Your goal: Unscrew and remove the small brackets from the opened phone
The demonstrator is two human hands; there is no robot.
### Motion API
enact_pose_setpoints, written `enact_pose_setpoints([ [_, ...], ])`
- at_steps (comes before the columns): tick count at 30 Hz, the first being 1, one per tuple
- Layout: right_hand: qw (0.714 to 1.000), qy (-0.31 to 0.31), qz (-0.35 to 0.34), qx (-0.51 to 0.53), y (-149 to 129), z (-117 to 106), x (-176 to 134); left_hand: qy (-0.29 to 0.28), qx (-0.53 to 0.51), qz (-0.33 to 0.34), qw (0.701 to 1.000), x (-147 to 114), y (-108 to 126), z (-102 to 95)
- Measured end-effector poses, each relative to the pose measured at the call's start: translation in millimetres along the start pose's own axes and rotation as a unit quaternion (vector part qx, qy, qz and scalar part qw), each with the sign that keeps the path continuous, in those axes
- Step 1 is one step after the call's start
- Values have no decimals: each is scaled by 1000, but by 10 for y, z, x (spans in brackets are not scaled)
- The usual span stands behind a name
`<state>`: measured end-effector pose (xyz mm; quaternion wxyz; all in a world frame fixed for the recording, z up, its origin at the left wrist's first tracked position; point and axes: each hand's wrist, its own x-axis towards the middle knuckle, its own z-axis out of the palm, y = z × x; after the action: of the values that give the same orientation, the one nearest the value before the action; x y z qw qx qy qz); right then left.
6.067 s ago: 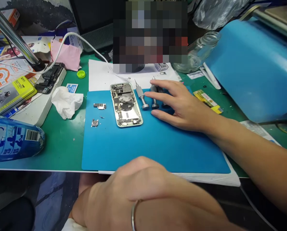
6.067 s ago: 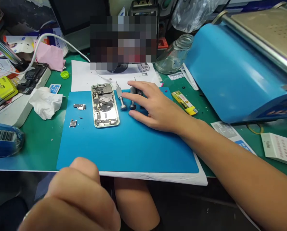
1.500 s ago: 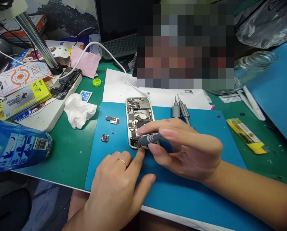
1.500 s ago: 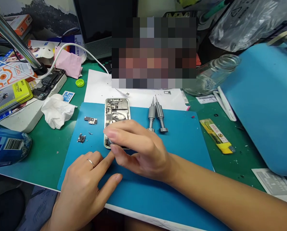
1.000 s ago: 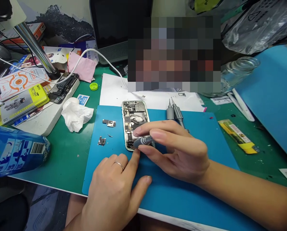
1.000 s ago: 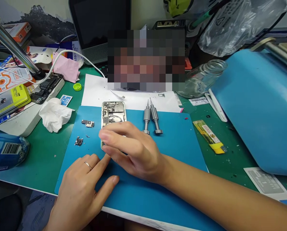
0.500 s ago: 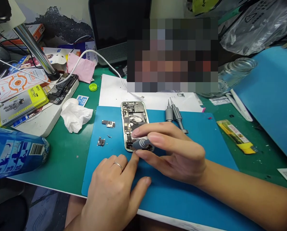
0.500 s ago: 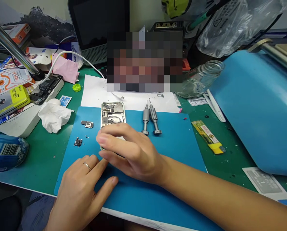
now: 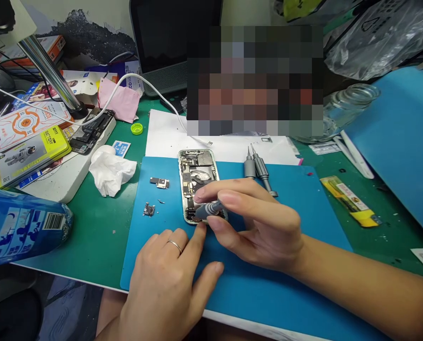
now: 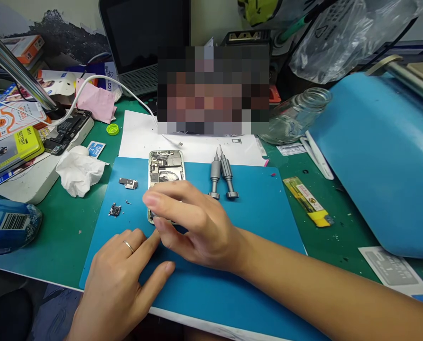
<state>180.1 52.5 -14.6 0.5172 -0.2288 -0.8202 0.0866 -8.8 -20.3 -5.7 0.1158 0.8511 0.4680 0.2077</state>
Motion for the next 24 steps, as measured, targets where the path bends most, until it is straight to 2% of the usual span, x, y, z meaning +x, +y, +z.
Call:
enact_pose_setpoints([
  [24,1000,-9,2,8,-4,3,-14,0,-2,-2,1000,2,5,17],
])
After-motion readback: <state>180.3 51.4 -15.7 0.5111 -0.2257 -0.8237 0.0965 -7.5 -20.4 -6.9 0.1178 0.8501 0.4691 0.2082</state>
